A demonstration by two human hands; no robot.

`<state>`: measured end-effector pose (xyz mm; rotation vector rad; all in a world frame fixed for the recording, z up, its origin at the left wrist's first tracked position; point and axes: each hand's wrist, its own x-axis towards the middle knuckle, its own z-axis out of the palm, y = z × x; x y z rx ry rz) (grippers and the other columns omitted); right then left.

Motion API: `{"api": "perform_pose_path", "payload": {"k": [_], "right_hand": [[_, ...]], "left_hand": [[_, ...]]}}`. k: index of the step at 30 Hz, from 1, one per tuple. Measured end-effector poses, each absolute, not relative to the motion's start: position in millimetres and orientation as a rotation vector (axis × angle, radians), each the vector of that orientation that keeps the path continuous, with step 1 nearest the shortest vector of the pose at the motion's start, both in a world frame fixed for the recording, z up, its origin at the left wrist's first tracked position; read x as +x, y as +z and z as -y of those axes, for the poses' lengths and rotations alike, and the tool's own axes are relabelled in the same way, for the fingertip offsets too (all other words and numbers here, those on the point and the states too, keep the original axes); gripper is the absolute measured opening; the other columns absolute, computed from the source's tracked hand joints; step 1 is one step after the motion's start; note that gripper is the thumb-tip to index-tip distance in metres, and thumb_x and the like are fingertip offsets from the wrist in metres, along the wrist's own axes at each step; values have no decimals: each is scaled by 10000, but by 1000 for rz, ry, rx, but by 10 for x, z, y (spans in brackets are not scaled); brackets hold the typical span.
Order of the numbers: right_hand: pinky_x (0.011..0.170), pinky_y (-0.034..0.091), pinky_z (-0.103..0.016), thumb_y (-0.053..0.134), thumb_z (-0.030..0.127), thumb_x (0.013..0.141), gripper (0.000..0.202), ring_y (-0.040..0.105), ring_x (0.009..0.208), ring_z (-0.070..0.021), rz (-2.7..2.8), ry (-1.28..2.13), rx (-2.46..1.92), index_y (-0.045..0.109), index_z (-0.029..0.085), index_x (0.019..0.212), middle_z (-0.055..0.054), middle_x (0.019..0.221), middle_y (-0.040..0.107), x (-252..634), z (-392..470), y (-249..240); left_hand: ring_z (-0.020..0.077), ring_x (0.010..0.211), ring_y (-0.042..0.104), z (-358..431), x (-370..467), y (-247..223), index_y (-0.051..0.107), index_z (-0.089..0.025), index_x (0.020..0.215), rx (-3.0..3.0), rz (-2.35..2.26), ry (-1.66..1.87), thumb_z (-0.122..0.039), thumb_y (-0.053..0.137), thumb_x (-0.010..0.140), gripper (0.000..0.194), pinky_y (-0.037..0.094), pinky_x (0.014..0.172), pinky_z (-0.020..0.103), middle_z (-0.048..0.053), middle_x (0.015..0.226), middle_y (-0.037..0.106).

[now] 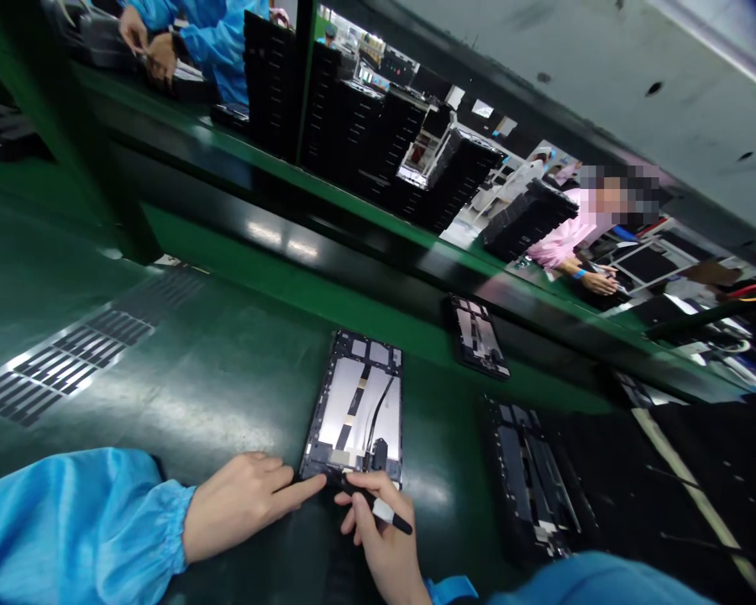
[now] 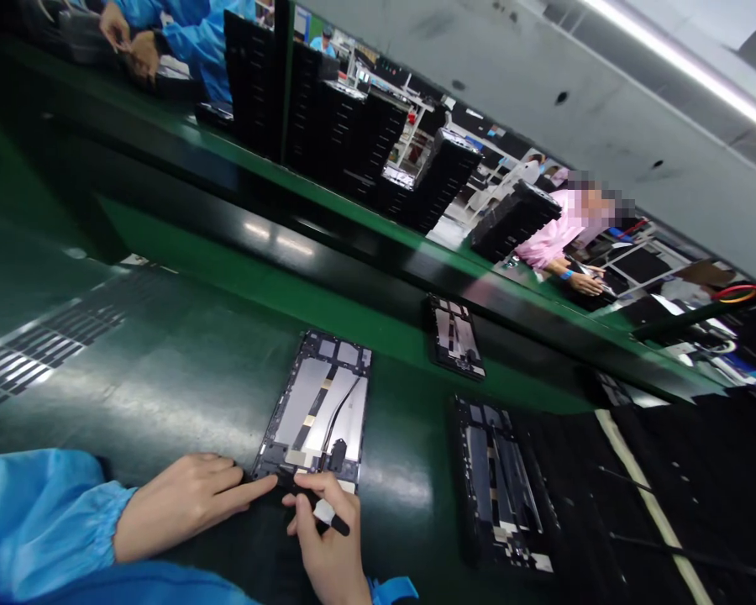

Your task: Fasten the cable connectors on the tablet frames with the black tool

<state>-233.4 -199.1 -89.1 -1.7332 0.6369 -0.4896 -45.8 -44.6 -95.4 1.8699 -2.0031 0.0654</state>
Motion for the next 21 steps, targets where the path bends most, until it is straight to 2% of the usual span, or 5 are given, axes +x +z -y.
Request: {"api": "perform_pose_path", "payload": {"k": [7, 11, 15, 18, 21], "right_hand": [[448, 549, -233, 600, 547, 1005, 399, 678, 473, -159, -642, -457, -1838, 764, 188, 950, -75, 720, 767, -2363, 2053, -908], [411, 511, -228, 604, 551, 998, 415, 623, 435, -149, -706, -539, -1859, 768, 187, 885, -40, 630, 699, -2430, 2141, -920], [414, 518, -221, 609, 473, 1012, 358, 602, 443, -134, -619, -612, -1900, 770, 191, 860, -38, 667, 691, -2428, 2182, -855], [441, 553, -214, 602, 399, 1029, 280, 624, 450, -129, -542, -632, -1887, 782, 199, 952, -32, 673, 710, -2401, 2151, -826], [508, 597, -229, 617, 317, 1020, 192, 675, 480, -136, -435, -603, -1883, 786, 225, 1011, -46, 777, 770, -2370, 2093, -822]], "left_hand": [[163, 619, 578, 442, -445, -936, 523, -230, 1399, 1892, 2077, 102, 8, 522, 958, 500, 336, 601, 323, -37, 751, 648], [170, 617, 565, 422, -430, -1022, 502, -245, 1428, 1897, 2081, 137, 3, 512, 959, 530, 326, 597, 323, -33, 738, 630], [172, 599, 548, 411, -379, -1048, 518, -219, 1399, 1801, 2071, 235, -4, 432, 996, 465, 348, 574, 326, -27, 725, 613], [163, 566, 533, 432, -335, -981, 568, -156, 1309, 1667, 2055, 289, -42, 375, 1052, 342, 385, 534, 320, -26, 704, 593], [160, 550, 542, 462, -320, -917, 584, -149, 1272, 1644, 2034, 285, -95, 306, 1101, 330, 397, 504, 322, -32, 683, 577]]}}
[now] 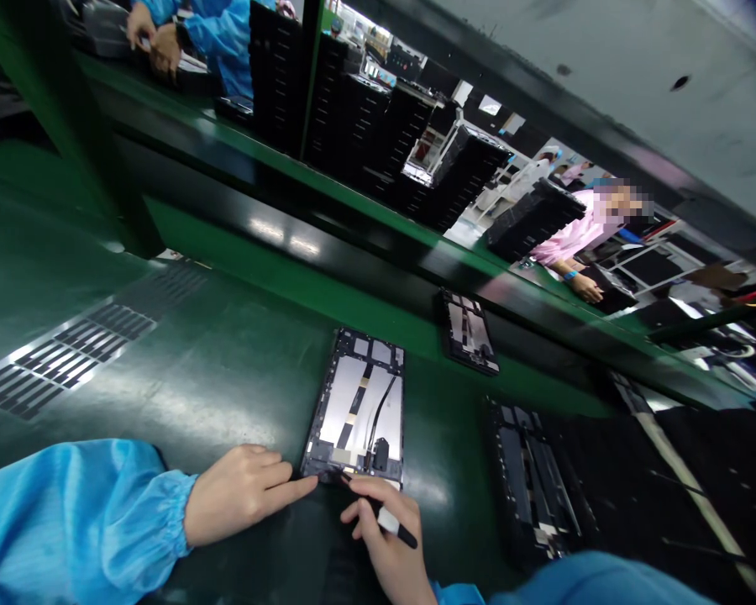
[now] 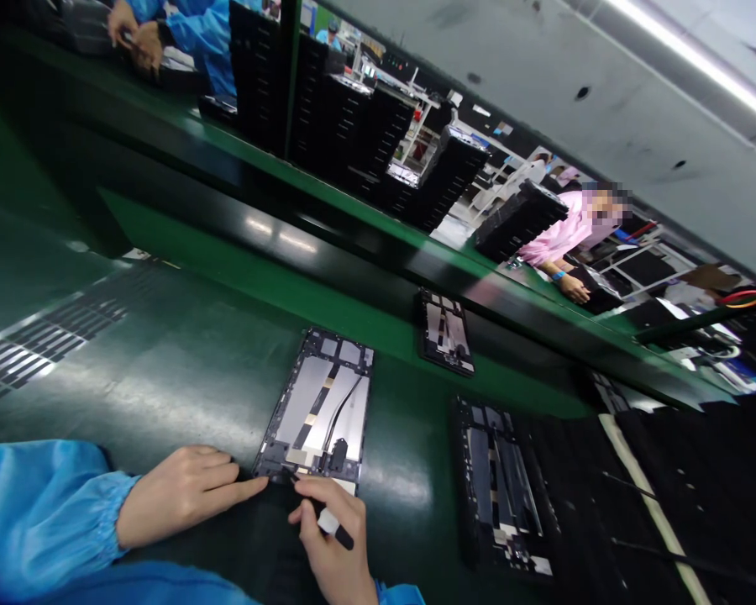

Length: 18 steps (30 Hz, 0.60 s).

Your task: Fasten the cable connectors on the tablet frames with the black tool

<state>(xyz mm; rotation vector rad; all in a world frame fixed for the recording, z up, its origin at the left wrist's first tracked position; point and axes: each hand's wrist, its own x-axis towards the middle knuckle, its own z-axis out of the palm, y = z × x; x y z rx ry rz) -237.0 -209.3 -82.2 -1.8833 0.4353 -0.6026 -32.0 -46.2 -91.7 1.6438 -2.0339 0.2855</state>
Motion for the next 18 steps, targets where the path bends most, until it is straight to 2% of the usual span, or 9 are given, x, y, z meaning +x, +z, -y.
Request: {"api": "perform_pose_path", "payload": {"k": [4, 7, 10, 13, 16, 18], "right_hand": [[663, 649, -290, 638, 233, 978, 175, 758, 620, -187, -343, -528, -1908, 790, 281, 1050, -52, 967, 802, -2335, 2060, -791], [704, 653, -330, 642, 225, 960, 188, 741, 598, -195, -337, -483, -1930, 786, 314, 1042, -35, 995, 802, -2337, 2081, -769], [734, 647, -380, 635, 259, 967, 177, 720, 572, -199, -346, -411, -1932, 775, 326, 1051, -35, 1030, 796, -2350, 2098, -793], [628, 627, -358, 637, 352, 976, 154, 713, 566, -202, -408, -315, -1851, 763, 285, 1036, -58, 979, 787, -2338, 2092, -845], [452, 549, -260, 688, 485, 931, 270, 705, 538, -187, -568, -244, -1609, 723, 223, 988, -65, 841, 763, -2326, 2108, -863], [403, 502, -219, 738, 548, 869, 361, 688, 511, -165, -654, -228, -1460, 682, 201, 949, -70, 839, 760, -2351, 2154, -840]], "left_hand": [[155, 551, 554, 475, -329, -891, 586, -158, 1254, 1656, 2010, 277, -113, 279, 1116, 340, 408, 506, 319, -34, 687, 583], [152, 559, 559, 471, -333, -889, 583, -156, 1250, 1659, 2021, 270, -104, 271, 1115, 343, 414, 517, 313, -30, 693, 587], [148, 571, 558, 479, -330, -902, 580, -153, 1250, 1663, 2040, 281, -74, 340, 1093, 297, 414, 528, 302, -28, 702, 591], [143, 581, 550, 499, -298, -935, 585, -156, 1236, 1661, 2061, 297, -61, 429, 1059, 255, 416, 539, 295, -31, 705, 591], [142, 569, 519, 496, -231, -951, 594, -155, 1218, 1590, 2041, 352, -101, 424, 1079, 226, 386, 530, 307, -33, 673, 570], [149, 553, 480, 475, -211, -923, 603, -146, 1206, 1494, 2033, 394, -122, 406, 1093, 229, 339, 519, 325, -32, 639, 543]]}}
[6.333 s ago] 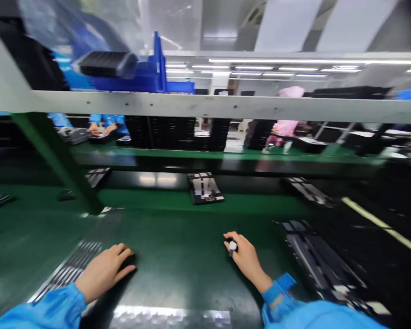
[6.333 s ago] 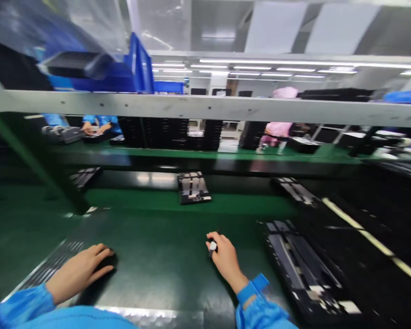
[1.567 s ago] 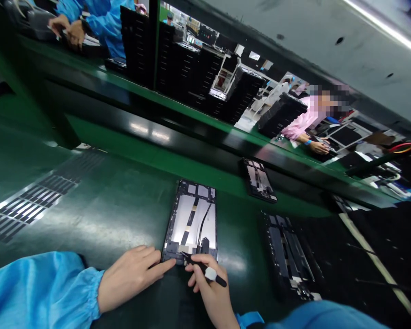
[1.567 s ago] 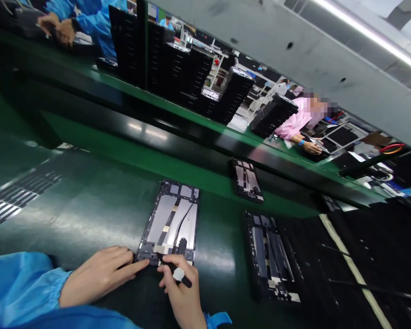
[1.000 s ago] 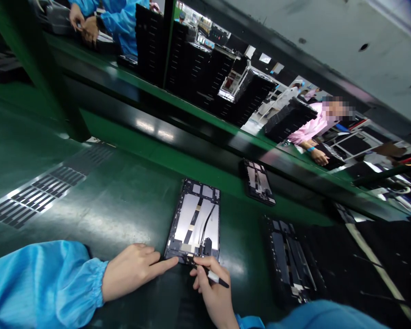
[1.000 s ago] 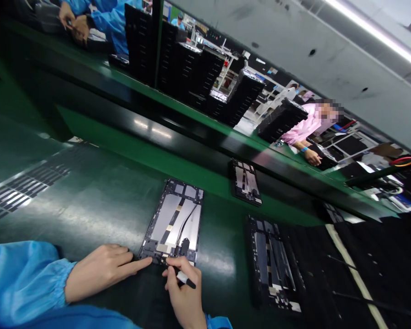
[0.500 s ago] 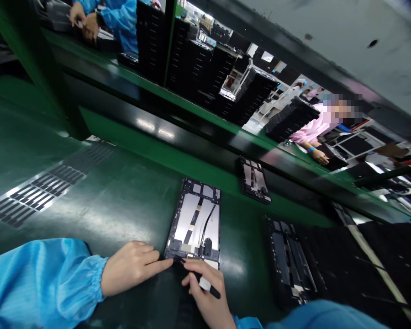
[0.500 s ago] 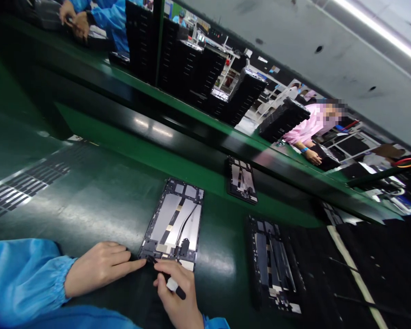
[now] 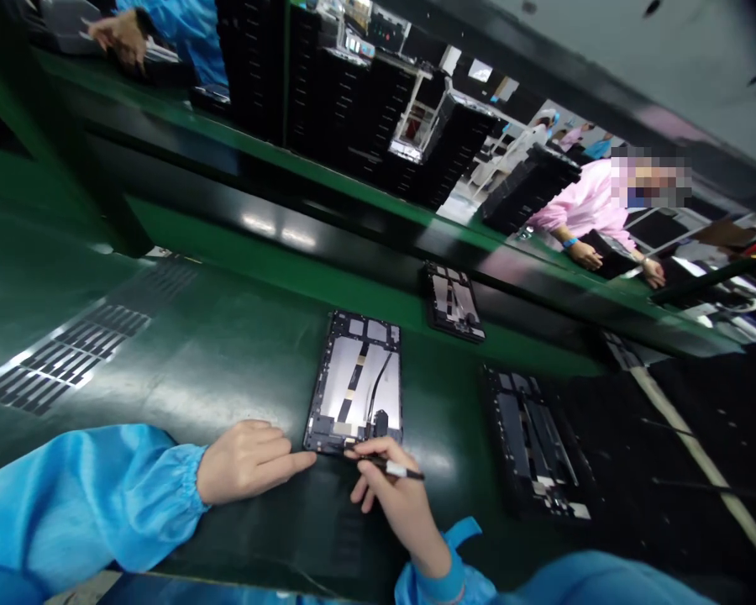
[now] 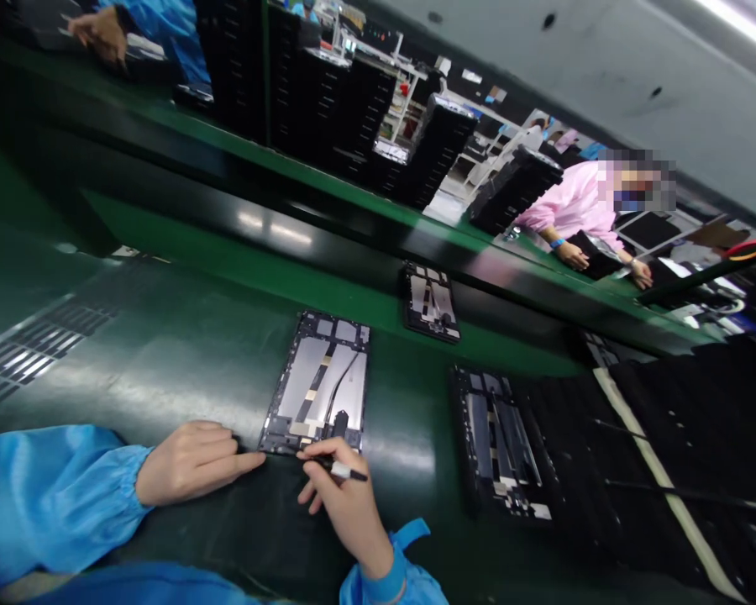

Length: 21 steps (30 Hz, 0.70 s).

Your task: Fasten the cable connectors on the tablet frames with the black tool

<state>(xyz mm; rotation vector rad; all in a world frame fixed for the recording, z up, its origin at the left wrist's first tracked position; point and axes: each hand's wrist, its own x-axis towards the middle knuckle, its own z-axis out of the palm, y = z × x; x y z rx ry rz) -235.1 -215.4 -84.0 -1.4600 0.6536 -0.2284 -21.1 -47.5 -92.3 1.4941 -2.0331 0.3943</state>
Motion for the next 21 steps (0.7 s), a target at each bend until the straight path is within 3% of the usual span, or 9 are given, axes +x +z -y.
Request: {"api": "perform_pose_path", "payload": {"k": [3, 6, 9, 12, 21], "right_hand": [[401, 474, -200, 758, 570, 829, 406, 634, 466, -129, -693, -179, -1405, 646, 187, 901, -48, 764, 734, -2450, 2247, -782], [452, 487, -208, 721, 506, 857, 331, 628, 489, -136, -700, -78, -1496, 642, 185, 854, 5, 614, 649, -2565, 2303, -743], [508, 509, -235, 706, 411, 860, 227, 679, 564, -171, -713, -24, -1636, 630, 198, 850, 12, 619, 642, -2634, 2310, -737], [545, 500, -258, 701, 369, 864, 180, 686, 592, -186, -686, -29, -1755, 614, 212, 843, 15, 634, 647, -2650, 2305, -738], [599, 431, -273, 689, 331, 906, 176, 625, 634, -165, -596, -78, -1915, 648, 200, 796, 7, 709, 652, -2612, 2278, -707]], "left_hand": [[161, 555, 450, 443, -316, -816, 624, -140, 1182, 1356, 2092, 333, -110, 383, 1091, 259, 287, 520, 343, -23, 623, 516], [166, 615, 485, 451, -572, -721, 649, -166, 1123, 1382, 2169, 98, -157, 449, 1086, 203, 314, 552, 335, 0, 711, 575], [188, 813, 573, 509, -804, -749, 656, -187, 1191, 1451, 2227, 14, -164, 584, 1033, 175, 401, 670, 336, 50, 1027, 692], [208, 990, 582, 569, -882, -863, 659, -228, 1238, 1462, 2242, 21, -225, 649, 1017, 222, 420, 776, 345, 43, 1254, 677], [196, 1004, 571, 593, -834, -927, 678, -257, 1226, 1454, 2242, 13, -298, 673, 1012, 218, 410, 810, 326, 31, 1229, 685]]}}
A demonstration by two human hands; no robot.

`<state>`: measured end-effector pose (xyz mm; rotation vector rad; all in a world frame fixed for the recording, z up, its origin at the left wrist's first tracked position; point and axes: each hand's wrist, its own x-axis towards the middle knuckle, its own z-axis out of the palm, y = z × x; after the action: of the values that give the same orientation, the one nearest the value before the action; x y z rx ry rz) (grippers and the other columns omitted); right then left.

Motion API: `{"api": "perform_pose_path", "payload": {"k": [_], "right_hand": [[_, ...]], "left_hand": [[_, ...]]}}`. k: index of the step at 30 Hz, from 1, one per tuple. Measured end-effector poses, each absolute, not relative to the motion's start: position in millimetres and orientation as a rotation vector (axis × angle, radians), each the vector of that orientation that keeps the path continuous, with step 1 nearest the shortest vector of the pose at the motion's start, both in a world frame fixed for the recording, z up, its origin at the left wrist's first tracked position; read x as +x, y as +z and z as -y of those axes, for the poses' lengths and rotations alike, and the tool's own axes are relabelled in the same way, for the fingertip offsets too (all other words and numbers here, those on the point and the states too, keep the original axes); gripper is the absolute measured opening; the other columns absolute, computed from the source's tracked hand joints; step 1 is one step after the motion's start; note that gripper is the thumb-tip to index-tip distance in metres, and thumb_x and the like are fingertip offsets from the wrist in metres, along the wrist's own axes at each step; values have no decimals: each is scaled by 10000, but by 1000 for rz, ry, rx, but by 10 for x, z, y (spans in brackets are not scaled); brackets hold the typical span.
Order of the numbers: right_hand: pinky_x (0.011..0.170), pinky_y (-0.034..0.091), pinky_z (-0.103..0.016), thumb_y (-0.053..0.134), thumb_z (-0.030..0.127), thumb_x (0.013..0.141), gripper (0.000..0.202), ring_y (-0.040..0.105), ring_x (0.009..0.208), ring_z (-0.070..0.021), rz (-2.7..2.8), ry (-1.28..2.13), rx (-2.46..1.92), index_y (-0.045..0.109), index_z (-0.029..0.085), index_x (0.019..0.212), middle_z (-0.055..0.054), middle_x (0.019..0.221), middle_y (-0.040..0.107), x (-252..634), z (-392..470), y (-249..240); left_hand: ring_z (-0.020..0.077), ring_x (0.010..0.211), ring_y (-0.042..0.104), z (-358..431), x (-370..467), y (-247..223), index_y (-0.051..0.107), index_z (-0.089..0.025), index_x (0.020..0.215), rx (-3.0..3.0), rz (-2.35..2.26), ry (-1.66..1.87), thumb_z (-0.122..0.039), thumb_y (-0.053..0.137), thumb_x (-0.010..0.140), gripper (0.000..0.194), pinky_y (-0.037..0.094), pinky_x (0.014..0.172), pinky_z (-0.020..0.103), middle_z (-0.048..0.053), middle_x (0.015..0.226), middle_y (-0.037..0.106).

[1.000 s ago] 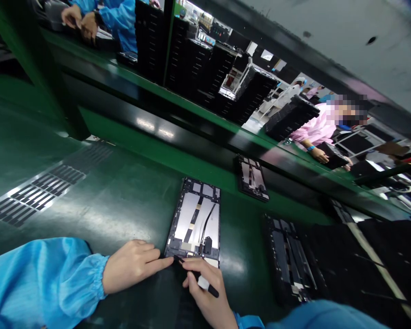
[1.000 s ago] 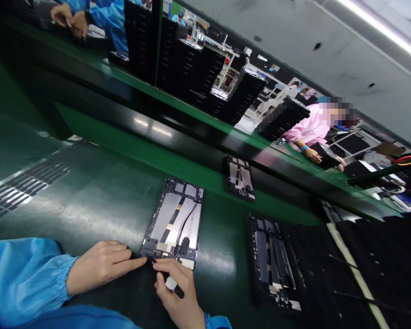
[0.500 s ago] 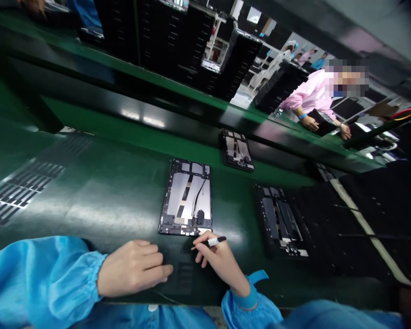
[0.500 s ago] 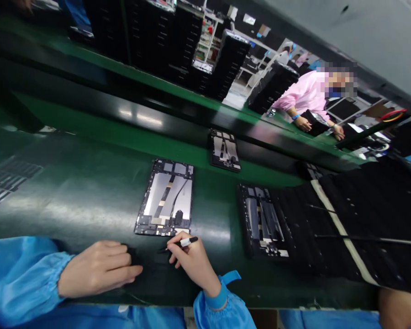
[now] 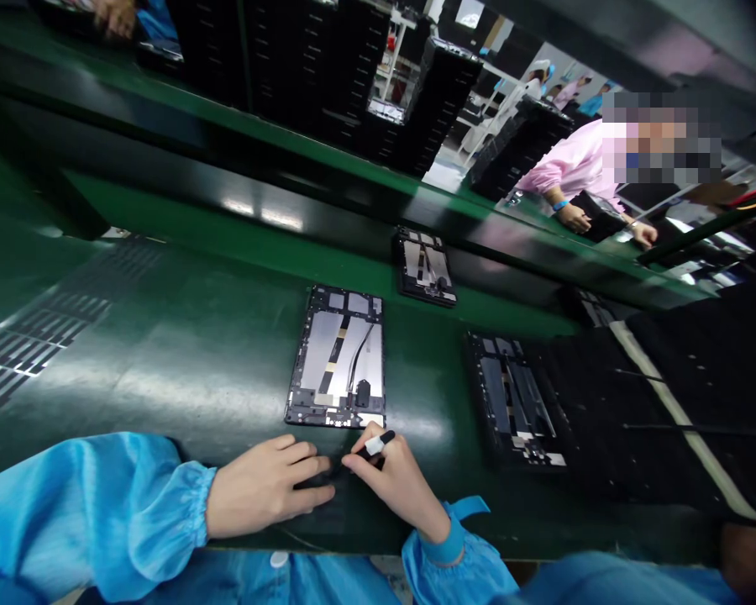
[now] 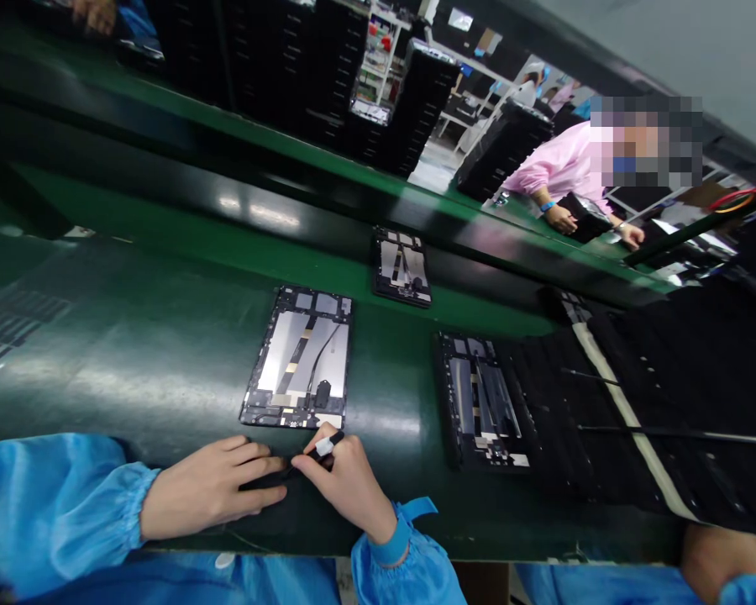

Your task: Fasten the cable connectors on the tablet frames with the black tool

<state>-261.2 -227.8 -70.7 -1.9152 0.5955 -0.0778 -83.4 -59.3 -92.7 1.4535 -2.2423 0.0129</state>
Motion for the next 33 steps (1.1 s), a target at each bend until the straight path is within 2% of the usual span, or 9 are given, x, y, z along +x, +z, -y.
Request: {"api": "perform_pose_path", "payload": {"k": [4, 9, 13, 17, 20, 33], "right_hand": [[603, 467, -276, 699, 354, 898, 204, 645, 645, -171, -601, -123, -1822, 644, 204, 771, -2, 702, 669, -2650, 2282, -772], [520, 540, -267, 743, 616, 854, 451, 675, 540, -165, -637, -275, -1460, 554, 222, 745, -11, 680, 696, -2579, 2458, -658], [496, 566, -253, 794, 688, 773, 542, 723, 547, -183, -627, -215, -1442, 527, 217, 762, -7, 674, 697, -2232, 2603, -486], [426, 527, -212, 817, 717, 690, 605, 764, 596, -235, -607, 7, -1413, 499, 218, 815, 12, 576, 668, -1848, 2629, -536], [417, 525, -213, 824, 707, 674, 612, 768, 605, -249, -613, 90, -1415, 498, 215, 837, 10, 569, 674, -1711, 2624, -644], [498, 571, -240, 825, 665, 691, 555, 752, 559, -208, -637, 116, -1447, 540, 210, 829, 24, 561, 684, -1667, 2577, -649]], "left_hand": [[207, 1010, 586, 589, -867, -923, 680, -254, 1224, 1471, 2233, -13, -290, 681, 1004, 222, 438, 816, 329, 38, 1222, 693], [211, 962, 610, 564, -846, -850, 669, -245, 1220, 1470, 2164, -60, -219, 632, 1015, 210, 479, 775, 343, 51, 1210, 700], [190, 876, 601, 559, -610, -753, 651, -185, 1176, 1500, 2080, 27, -210, 527, 1074, 163, 451, 726, 326, 62, 1081, 718], [176, 866, 584, 553, -339, -749, 639, -166, 1087, 1606, 1997, 158, -153, 421, 1106, 219, 424, 744, 308, 46, 1040, 722], [180, 890, 574, 541, -256, -807, 631, -163, 1095, 1619, 1992, 186, -152, 371, 1118, 262, 423, 772, 308, 41, 1066, 727], [188, 895, 591, 529, -275, -900, 632, -165, 1125, 1627, 1991, 205, -126, 375, 1105, 260, 440, 770, 310, 47, 1082, 732]]}}
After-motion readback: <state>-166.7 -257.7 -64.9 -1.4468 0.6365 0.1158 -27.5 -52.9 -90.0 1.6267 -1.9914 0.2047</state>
